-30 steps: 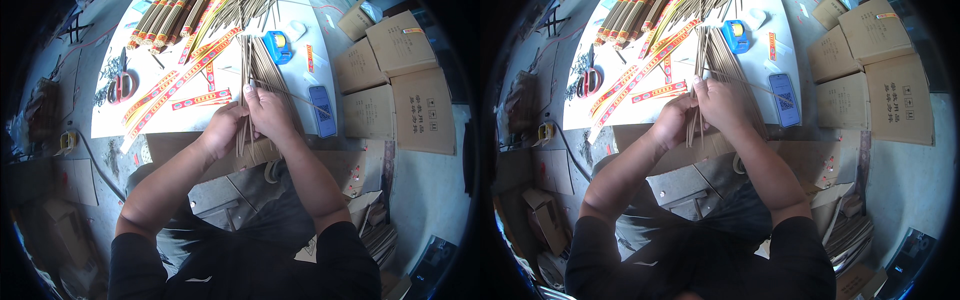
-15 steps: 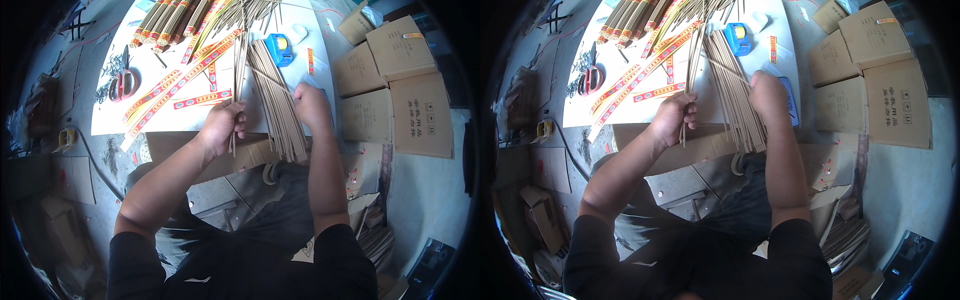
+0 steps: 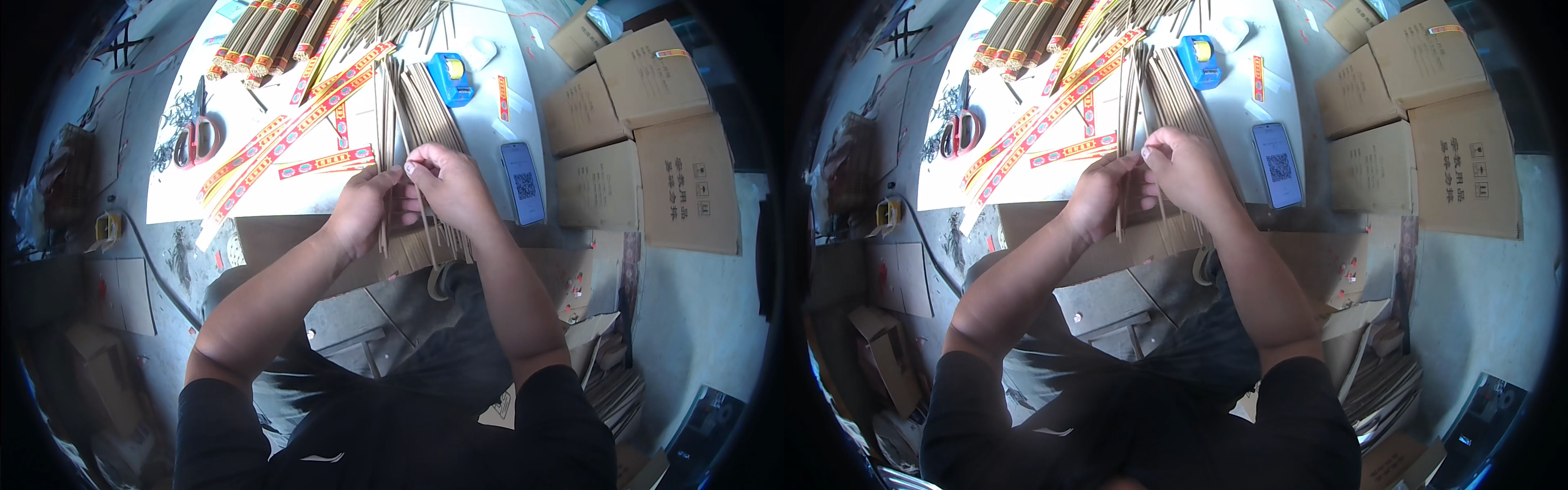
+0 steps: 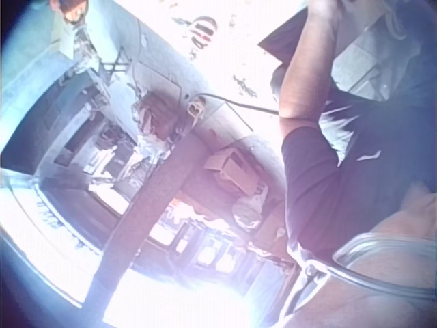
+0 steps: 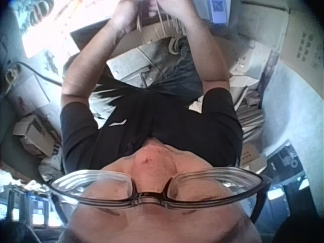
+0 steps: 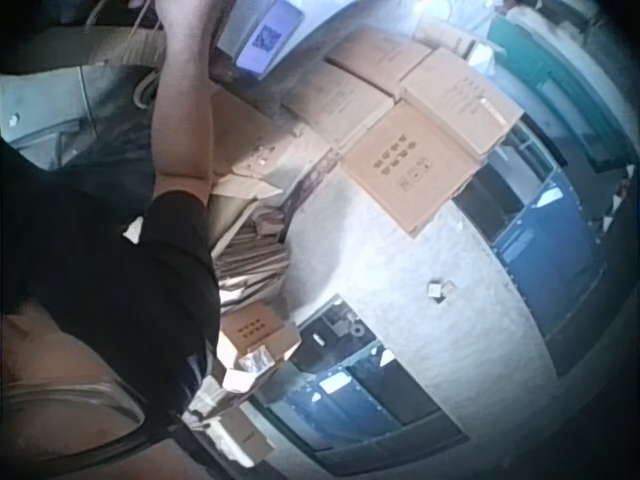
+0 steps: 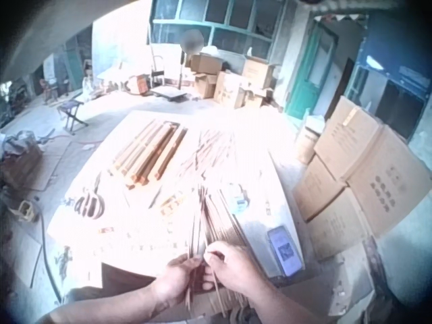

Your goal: The person gathers thin wooden sticks, aligns them into bundles, and wraps each bundle with a red and yellow decorative paper band. The person repeats this process multiple times, placing completed bundles on the table.

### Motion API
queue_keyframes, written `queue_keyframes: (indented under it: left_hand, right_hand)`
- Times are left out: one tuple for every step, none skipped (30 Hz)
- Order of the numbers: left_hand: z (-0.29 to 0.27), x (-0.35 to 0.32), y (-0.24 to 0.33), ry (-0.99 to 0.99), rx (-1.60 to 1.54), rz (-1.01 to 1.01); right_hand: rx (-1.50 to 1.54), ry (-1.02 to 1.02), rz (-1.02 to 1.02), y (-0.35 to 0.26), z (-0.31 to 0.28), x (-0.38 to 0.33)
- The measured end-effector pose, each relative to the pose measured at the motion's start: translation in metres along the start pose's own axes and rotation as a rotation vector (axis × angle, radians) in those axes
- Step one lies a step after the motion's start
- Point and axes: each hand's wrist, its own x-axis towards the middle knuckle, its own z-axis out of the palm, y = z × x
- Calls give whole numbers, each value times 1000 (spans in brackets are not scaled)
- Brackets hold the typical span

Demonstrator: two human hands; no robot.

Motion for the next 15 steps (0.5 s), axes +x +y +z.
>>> queue_keyframes:
  left_hand:
    - [-2,2,1,-40,-27,-11]
    - [-3,3,2,-30,-20,-6]
    - [-4,4,2,-20,-14,0]
    - [-4,5,2,-10,-8,5]
    - [-5,7,0,-31,-5,8]
    - [-7,10,-2,-52,-2,12]
    - [-8,9,-3,-65,1,11]
    - [-9,9,-4,-54,4,12]
    - [-10,10,-3,-43,8,13]
    - [-11,7,-2,-27,6,8]
    - [-9,6,0,-11,17,15]
    - [-7,6,2,5,27,21]
    - [-5,4,4,21,37,28]
    - [-4,1,8,58,42,33]
    - [-7,0,9,74,52,38]
  right_hand:
    - [-76,38,-31,0,-2,0]
    - [-152,75,-62,2,-5,2]
    - [-228,112,-94,6,-8,4]
    - [-133,58,-49,9,-8,8]
    - [-43,4,-21,12,-9,7]
    - [46,-50,7,15,-9,5]
    - [142,-109,40,14,-5,2]
    - [76,-78,-61,19,-1,4]
    - [41,-46,-51,20,-3,7]
    - [6,-22,-36,16,-6,8]
    - [-37,12,-21,16,-14,9]
    - [-139,123,-108,22,-22,10]
    - [-199,189,-102,24,-31,9]
    - [-327,164,-37,18,-36,7]
    - [-456,137,28,12,-39,5]
